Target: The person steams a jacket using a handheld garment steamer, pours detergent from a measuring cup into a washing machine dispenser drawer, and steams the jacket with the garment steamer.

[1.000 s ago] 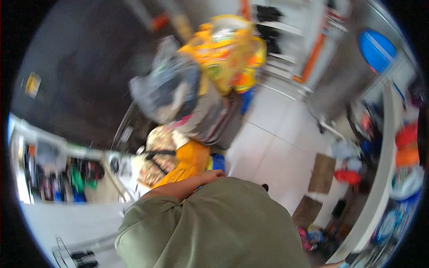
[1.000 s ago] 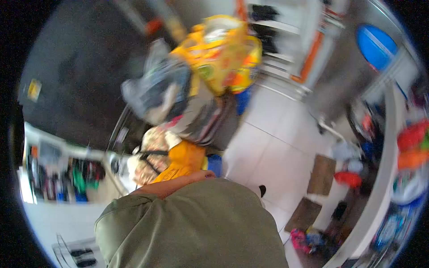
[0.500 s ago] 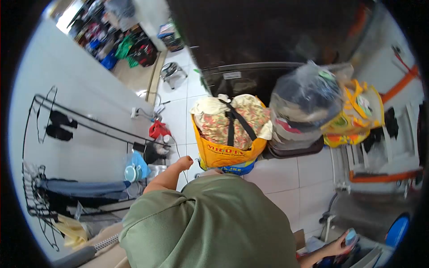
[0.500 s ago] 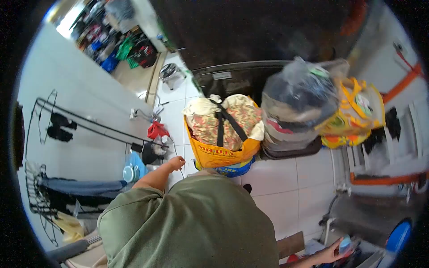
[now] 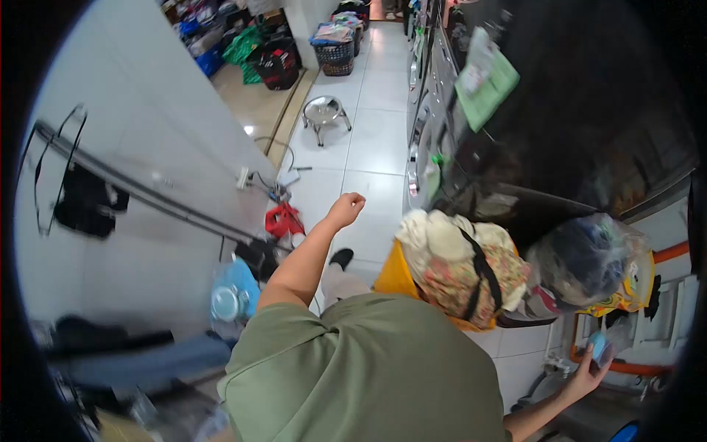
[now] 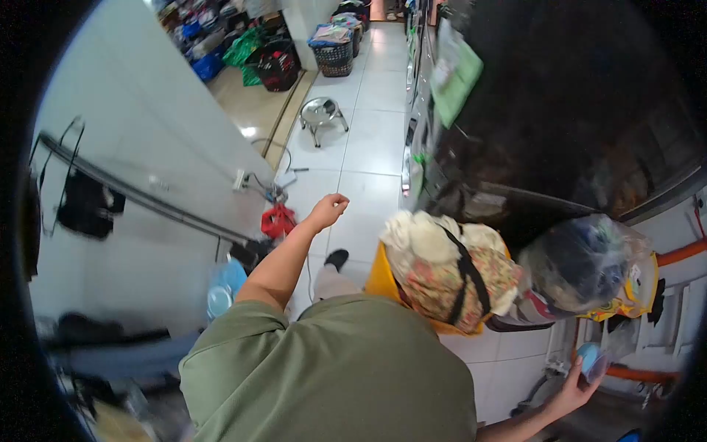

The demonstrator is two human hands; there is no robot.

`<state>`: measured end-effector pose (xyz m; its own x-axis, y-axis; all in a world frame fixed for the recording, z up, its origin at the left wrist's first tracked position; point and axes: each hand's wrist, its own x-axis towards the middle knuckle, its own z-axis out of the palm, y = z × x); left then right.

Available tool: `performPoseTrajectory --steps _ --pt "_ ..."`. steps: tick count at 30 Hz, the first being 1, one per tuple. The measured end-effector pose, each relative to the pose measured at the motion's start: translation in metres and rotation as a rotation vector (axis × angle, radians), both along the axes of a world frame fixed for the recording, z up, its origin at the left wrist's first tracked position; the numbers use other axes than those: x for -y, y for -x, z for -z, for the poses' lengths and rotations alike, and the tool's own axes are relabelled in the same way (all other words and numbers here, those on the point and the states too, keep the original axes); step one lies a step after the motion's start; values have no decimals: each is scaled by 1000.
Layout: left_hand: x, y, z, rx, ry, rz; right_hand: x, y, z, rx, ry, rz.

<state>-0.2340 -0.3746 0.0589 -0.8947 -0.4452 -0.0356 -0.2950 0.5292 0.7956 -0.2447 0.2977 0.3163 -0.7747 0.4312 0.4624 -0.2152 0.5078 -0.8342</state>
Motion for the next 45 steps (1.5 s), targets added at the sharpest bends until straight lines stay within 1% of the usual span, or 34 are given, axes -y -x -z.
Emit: performPoseTrajectory --steps 1,2,3,4,5,7,8,10,12,14,15,16,17,18,20,21,22,25,26,27,28,29,30,31,32,33,35,36,38,39,40,41,44,45 --pt "35 21 -13 -47 -40 25 37 6 -5 -10 -39 19" --pt "65 33 -23 43 -77 56 73 7 -13 35 -29 11" --pt "95 50 -35 117 -107 80 113 13 -19 28 100 24" --pt "124 61 -43 201 -140 98 147 19 -22 -3 152 1" --pt "150 73 -51 220 -154 93 179 24 -23 -30 202 -24" --pt "188 95 -62 259 -193 84 241 33 -33 -51 188 -116" --pt "201 109 -68 248 -278 54 273 37 -41 -59 192 -147" --pt "217 132 -77 154 -357 58 331 42 -52 -56 193 -212" --pt "215 153 -73 98 -433 58 364 46 -55 -55 128 -274" --pt "199 179 -64 101 -499 113 390 45 -55 -12 138 -336" --pt "186 191 -73 148 -524 179 405 43 -56 8 143 -366" --pt "171 205 -75 129 -504 242 413 40 -55 38 84 -382" --pt "158 217 -93 145 -436 333 422 39 -53 67 90 -393" --pt "146 236 -98 65 -414 401 432 38 -49 64 73 -415" --pt "135 289 -100 37 -582 403 447 38 -42 96 64 -413" --pt "136 319 -100 24 -624 369 459 40 -37 126 81 -395" --pt "141 350 -98 10 -666 332 474 42 -36 140 16 -367" --pt "156 453 -84 -130 -808 232 523 56 -25 155 61 -289" --pt "161 481 -88 -108 -866 234 544 67 -21 71 67 -279" --pt "168 510 -92 -84 -918 244 563 80 -16 61 104 -255" --pt "173 537 -94 -31 -958 247 581 93 -13 52 144 -226" --pt "179 562 -95 79 -1044 291 602 108 -9 43 185 -196" --pt "179 582 -96 86 -1201 298 623 125 -4 20 206 -136" --pt "176 612 -83 126 -1410 325 644 143 -2 -35 186 -137" --pt "179 622 -83 145 -1536 432 665 164 2 -77 191 -99" --pt "187 613 -105 225 -1577 371 685 186 5 -118 194 -65" --pt "198 615 -112 318 -1644 408 714 226 8 -80 178 50" --pt "191 626 -99 383 -1711 434 733 246 2 -53 217 50" --pt "182 626 -96 398 -1601 387 766 285 -9 -46 225 61" --pt "180 623 -95 390 -1610 403 777 301 -12 -42 229 72" --pt "182 617 -97 395 -1546 379 780 317 -11 -48 166 46" --pt "186 614 -98 400 -1481 356 781 334 -10 -33 167 46" --pt "220 590 -88 389 -1609 452 790 369 -2 27 188 51" --pt "232 585 -85 400 -1565 472 797 382 0 37 193 51"
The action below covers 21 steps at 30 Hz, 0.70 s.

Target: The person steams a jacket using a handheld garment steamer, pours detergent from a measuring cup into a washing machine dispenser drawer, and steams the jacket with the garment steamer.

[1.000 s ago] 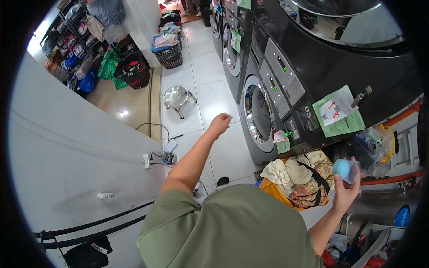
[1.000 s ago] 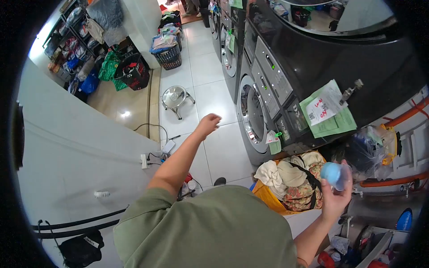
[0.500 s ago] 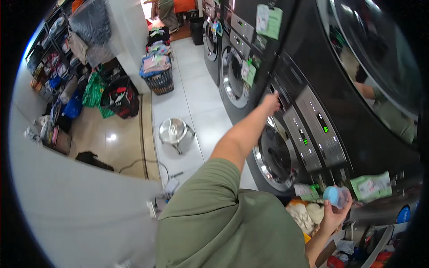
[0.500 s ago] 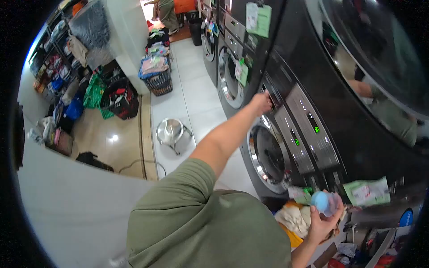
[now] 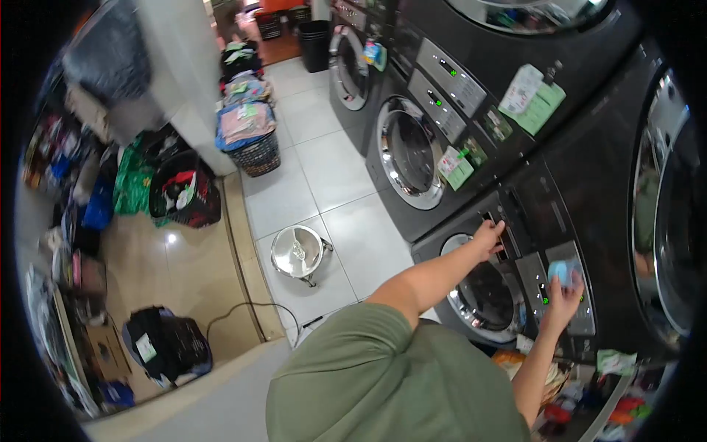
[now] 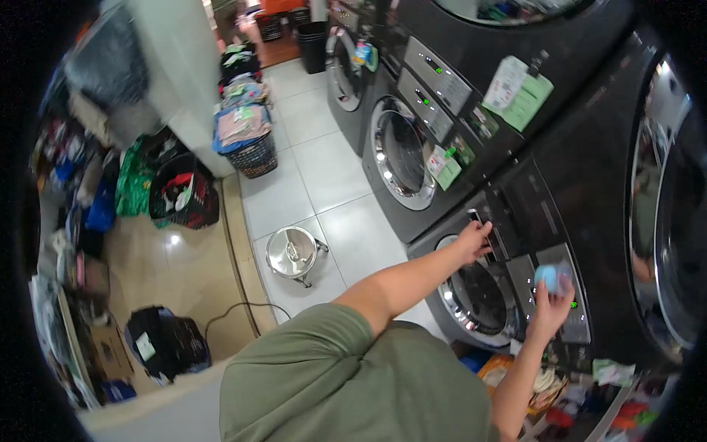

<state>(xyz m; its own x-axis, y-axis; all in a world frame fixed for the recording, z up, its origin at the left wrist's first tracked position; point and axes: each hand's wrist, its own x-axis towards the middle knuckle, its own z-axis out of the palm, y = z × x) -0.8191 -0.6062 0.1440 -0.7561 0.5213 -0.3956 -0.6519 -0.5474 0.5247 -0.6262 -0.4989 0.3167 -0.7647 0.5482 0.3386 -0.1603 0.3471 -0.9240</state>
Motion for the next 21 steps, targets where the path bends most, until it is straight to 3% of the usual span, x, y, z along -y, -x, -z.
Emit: performPoseTrajectory --steps 8,12,17,19,21 --pt "104 -60 -10 20 -157 79 27 54 34 212 20 135" --pt "129 -79 -10 26 -143 118 27 65 60 321 -179 232" --pt "153 -92 -24 48 -149 125 26 86 86 494 -241 307" --pt "158 -94 -20 56 -176 137 35 94 79 580 -255 333" --pt "156 -91 -16 59 -189 147 45 104 64 715 -431 363"
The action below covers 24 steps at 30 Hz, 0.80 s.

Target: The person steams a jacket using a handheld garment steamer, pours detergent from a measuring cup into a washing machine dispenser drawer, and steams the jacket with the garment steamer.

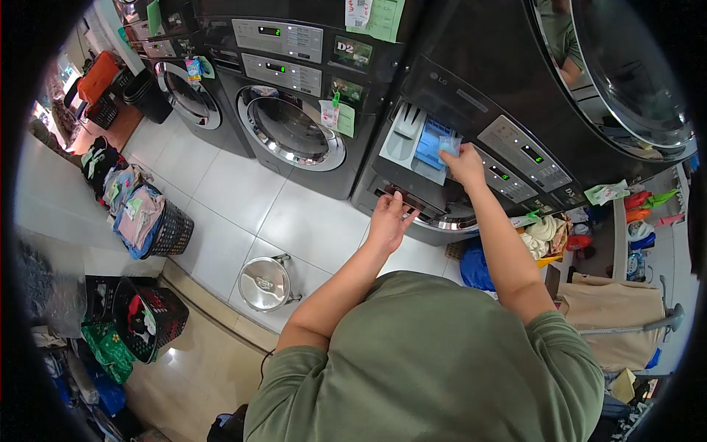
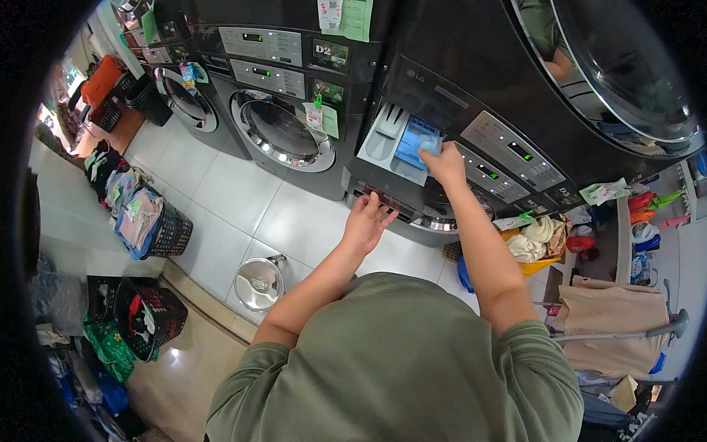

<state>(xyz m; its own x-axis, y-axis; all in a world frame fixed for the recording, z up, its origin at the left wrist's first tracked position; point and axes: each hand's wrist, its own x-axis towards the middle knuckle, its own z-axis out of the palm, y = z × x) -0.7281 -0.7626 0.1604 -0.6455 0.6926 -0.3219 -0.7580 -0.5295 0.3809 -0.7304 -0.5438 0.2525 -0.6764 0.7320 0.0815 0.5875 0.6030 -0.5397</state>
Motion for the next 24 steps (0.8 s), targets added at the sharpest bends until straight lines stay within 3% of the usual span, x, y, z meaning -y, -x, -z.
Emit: performPoseTrajectory --steps 8,11,18,21,24 --pt "-3 -4 6 35 -29 -49 35 49 -61 541 -214 6" --pt "-5 -6 6 5 -12 -62 36 58 -59 590 -392 -66" --pt "-9 -5 4 22 29 -87 38 54 -47 557 -529 -149" --pt "-9 -4 4 9 23 -75 40 43 -50 354 -469 -94" --pt "-12 -6 7 -7 69 -75 -2 34 -4 49 -167 -62"
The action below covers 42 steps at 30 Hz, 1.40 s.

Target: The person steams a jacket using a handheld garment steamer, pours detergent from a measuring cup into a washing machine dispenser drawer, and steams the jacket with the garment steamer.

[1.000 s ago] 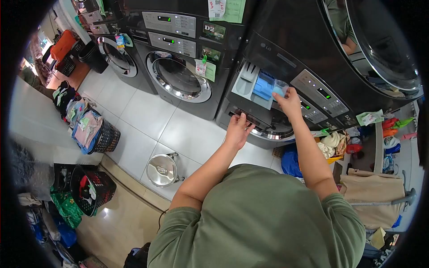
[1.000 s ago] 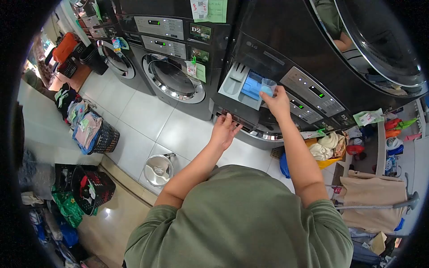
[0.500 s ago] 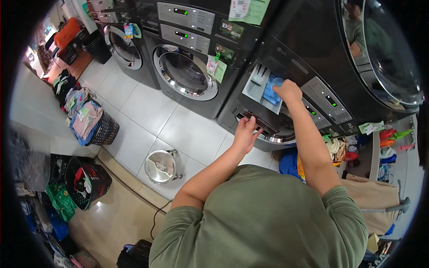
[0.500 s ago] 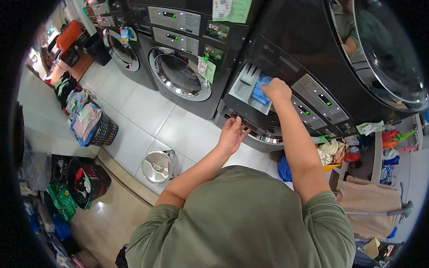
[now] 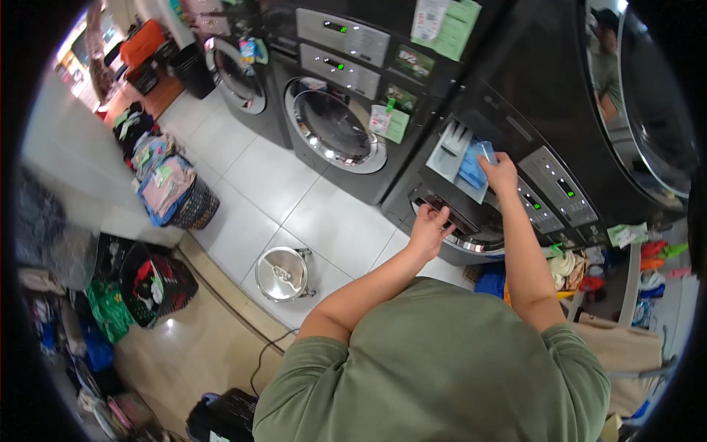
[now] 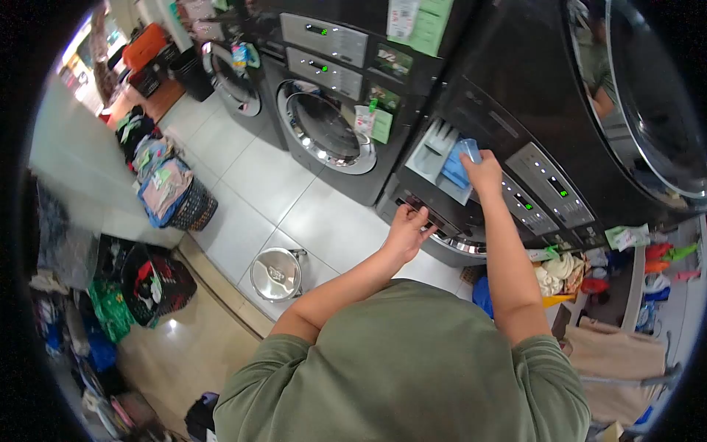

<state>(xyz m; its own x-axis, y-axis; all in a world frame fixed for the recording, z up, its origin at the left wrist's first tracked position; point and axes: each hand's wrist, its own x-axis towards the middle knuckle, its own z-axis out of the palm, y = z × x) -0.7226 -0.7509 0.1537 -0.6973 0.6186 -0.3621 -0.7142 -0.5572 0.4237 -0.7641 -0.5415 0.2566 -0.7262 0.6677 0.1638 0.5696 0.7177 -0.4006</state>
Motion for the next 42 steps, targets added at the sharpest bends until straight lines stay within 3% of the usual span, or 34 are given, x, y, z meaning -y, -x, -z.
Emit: performPoseTrajectory --steps 4,7,14,17,22,27,29,31,33,35,37,39,40,41,42 --pt "-6 7 -2 -39 22 -13 10 -19 -3 -556 942 13" --pt "-17 21 -2 -57 10 -29 18 -27 -21 -797 1222 -88" --pt "-83 71 11 -134 70 19 22 -57 -50 -930 1199 -263" --pt "-109 90 -9 -126 77 3 12 -93 -62 -999 1167 -338" --pt "-162 139 19 -109 -72 -3 -16 -193 -63 -1088 1092 -304" --pt "-184 151 34 -176 -153 -74 -63 -319 -45 -1180 947 -63" --pt "-173 139 14 -233 -22 -104 -86 -376 -44 -1243 840 27" --pt "-173 145 32 -339 528 -414 -118 -434 -41 -1299 715 105" --pt "-186 94 16 -283 722 -735 -155 -496 -36 -1258 569 191" --pt "-191 42 34 -336 825 -717 -193 -555 -32 -1192 439 258" --pt "-213 -65 23 -312 937 -572 -251 -617 -11 -1091 264 344" --pt "-200 -91 153 -172 972 -399 -295 -663 -5 -959 173 484" --pt "-198 -135 164 -149 769 -70 -317 -680 -10 -1004 280 575" --pt "-201 -167 188 71 581 195 -343 -694 -17 -1043 333 632" --pt "-233 -226 147 -22 752 368 -365 -706 -22 -1074 399 695"
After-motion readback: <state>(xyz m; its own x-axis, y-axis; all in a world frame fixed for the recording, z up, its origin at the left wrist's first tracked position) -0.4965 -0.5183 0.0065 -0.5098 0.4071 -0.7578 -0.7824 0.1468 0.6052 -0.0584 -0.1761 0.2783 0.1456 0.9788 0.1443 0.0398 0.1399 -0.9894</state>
